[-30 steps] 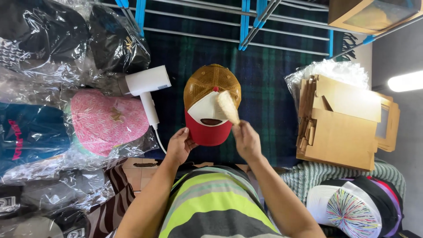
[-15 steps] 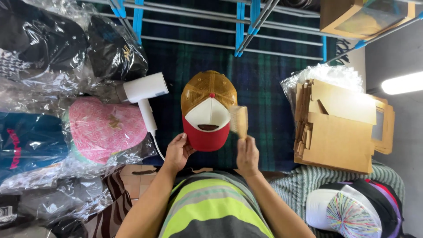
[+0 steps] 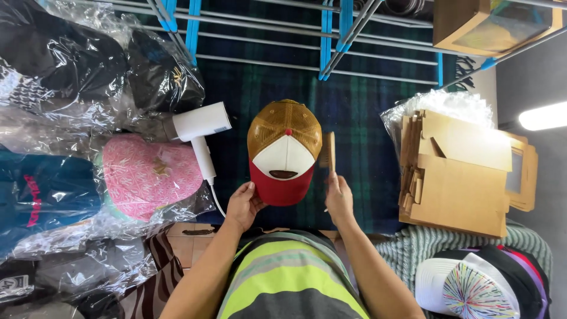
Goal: Using a small wooden brush to clean a baseball cap at a workstation.
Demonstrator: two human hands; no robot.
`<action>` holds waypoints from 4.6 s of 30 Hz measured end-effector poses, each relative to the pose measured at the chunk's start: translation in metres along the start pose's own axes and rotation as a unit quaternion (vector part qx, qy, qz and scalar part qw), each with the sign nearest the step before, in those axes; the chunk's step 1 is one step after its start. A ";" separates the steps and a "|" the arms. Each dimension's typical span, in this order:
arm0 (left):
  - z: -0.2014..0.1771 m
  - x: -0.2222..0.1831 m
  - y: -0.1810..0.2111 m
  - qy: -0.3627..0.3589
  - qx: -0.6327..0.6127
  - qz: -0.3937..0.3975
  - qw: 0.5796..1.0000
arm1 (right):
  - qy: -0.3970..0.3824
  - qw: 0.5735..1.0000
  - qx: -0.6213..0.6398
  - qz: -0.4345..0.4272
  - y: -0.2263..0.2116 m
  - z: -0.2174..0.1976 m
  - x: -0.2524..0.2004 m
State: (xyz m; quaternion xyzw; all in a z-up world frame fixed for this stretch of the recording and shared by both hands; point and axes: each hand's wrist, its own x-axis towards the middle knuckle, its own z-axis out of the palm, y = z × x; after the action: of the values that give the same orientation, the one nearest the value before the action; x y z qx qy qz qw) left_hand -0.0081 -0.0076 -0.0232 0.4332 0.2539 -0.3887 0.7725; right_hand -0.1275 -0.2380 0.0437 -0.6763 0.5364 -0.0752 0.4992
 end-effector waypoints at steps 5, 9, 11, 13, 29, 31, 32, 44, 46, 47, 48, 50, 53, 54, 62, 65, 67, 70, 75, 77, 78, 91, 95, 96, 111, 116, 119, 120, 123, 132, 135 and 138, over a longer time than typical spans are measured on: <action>0.009 -0.012 0.008 -0.001 0.001 -0.003 1.000 | -0.018 0.989 -0.053 -0.134 -0.078 -0.018 -0.014; 0.008 -0.013 0.010 -0.025 -0.001 0.015 1.000 | -0.062 0.988 -0.111 -0.084 -0.064 -0.015 0.050; 0.011 -0.018 0.015 -0.015 0.004 0.004 1.000 | -0.042 0.987 -0.133 -0.078 -0.056 -0.020 0.044; 0.014 -0.016 0.015 -0.004 0.006 -0.006 1.000 | -0.023 0.985 -0.157 -0.074 -0.046 -0.026 0.027; -0.011 0.008 -0.007 -0.003 0.002 -0.010 1.000 | -0.028 0.782 -0.264 -0.563 -0.078 -0.012 -0.075; -0.006 0.009 -0.003 -0.018 0.004 -0.013 1.000 | -0.037 0.749 -0.282 -0.599 -0.081 -0.009 -0.079; 0.002 -0.001 0.005 -0.020 -0.001 -0.013 1.000 | -0.020 0.775 -0.274 -0.570 -0.080 -0.006 -0.076; -0.003 -0.014 0.001 -0.027 -0.043 -0.047 0.998 | 0.055 0.567 -0.401 -0.717 -0.053 0.037 -0.063; 0.006 -0.008 0.015 -0.036 -0.037 -0.038 0.998 | 0.075 0.567 -0.394 -0.719 -0.059 0.047 -0.055; 0.007 -0.017 0.019 -0.041 -0.049 -0.046 0.997 | 0.029 0.598 -0.407 -0.690 -0.055 0.042 -0.061; 0.009 -0.026 0.022 -0.047 -0.061 -0.055 0.996 | -0.018 0.626 -0.419 -0.658 -0.051 0.037 -0.067; -0.013 -0.009 0.006 -0.049 -0.098 -0.084 0.990 | -0.120 0.718 -0.419 -0.543 -0.042 0.014 -0.081; -0.021 -0.001 0.008 -0.077 -0.151 -0.112 0.979 | -0.174 0.804 -0.378 -0.424 -0.051 0.012 -0.085; -0.020 -0.004 0.009 -0.099 -0.166 -0.122 0.974 | -0.135 0.823 -0.352 -0.425 -0.054 0.014 -0.086; 0.002 -0.005 0.017 -0.090 -0.121 -0.074 0.986 | -0.066 0.794 -0.280 -0.536 0.004 -0.032 -0.019; -0.007 -0.007 0.007 -0.066 -0.093 -0.051 0.992 | -0.017 0.793 -0.288 -0.536 0.042 -0.075 0.001; -0.001 -0.006 0.010 -0.065 -0.079 -0.044 0.994 | 0.015 0.791 -0.292 -0.538 0.027 -0.072 -0.004; 0.001 -0.006 0.008 -0.066 -0.051 -0.030 0.996 | -0.009 0.740 -0.243 -0.627 -0.013 -0.040 -0.013; -0.015 0.010 -0.011 -0.046 -0.022 -0.017 0.999 | 0.065 0.796 -0.208 -0.565 -0.004 -0.069 0.013; -0.003 -0.001 0.003 -0.042 -0.032 -0.007 0.999 | 0.054 0.798 -0.193 -0.568 -0.039 -0.066 -0.003; 0.003 -0.008 0.005 -0.036 -0.040 -0.005 0.999 | 0.042 0.804 -0.181 -0.564 -0.053 -0.067 -0.013; -0.004 0.006 -0.006 -0.028 -0.016 -0.005 0.999 | -0.027 0.944 -0.249 -0.215 -0.102 -0.034 0.047; 0.003 -0.004 0.005 -0.009 -0.002 -0.017 1.000 | -0.063 0.998 0.027 -0.004 -0.058 -0.018 0.039; 0.008 -0.009 0.008 0.002 0.006 -0.024 1.000 | -0.080 0.996 0.000 0.047 -0.035 -0.020 0.051; 0.199 -0.105 0.140 -0.066 0.375 0.347 0.857 | 0.003 0.780 -0.013 -0.625 -0.174 0.036 -0.062; 0.163 -0.086 0.181 -0.082 0.578 0.388 0.714 | 0.052 0.844 -0.028 -0.533 -0.117 0.028 -0.024; 0.172 -0.085 0.193 -0.153 0.707 0.383 0.575 | 0.082 0.863 -0.023 -0.499 -0.103 0.027 -0.009; 0.178 -0.084 0.198 -0.166 0.779 0.359 0.486 | 0.087 0.860 -0.010 -0.503 -0.101 0.029 -0.006; 0.193 -0.009 0.224 -0.094 0.825 0.293 0.474 | 0.097 0.865 -0.052 -0.489 -0.101 0.033 -0.003; 0.293 0.091 0.187 -0.108 0.899 0.127 0.404 | 0.091 0.850 -0.067 -0.515 -0.103 0.029 0.014; 0.257 0.090 0.218 -0.045 0.932 0.089 0.348 | 0.085 0.855 -0.086 -0.504 -0.107 0.024 0.011; 0.236 0.046 0.232 -0.028 0.812 0.258 0.523 | 0.084 0.852 -0.078 -0.511 -0.101 0.027 0.038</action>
State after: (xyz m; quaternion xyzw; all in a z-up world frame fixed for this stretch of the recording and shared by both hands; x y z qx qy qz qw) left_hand 0.2220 -0.1551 0.1698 0.9084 -0.3164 -0.2223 0.1592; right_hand -0.0293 -0.2599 0.0905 -0.8827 0.1588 -0.3346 0.2892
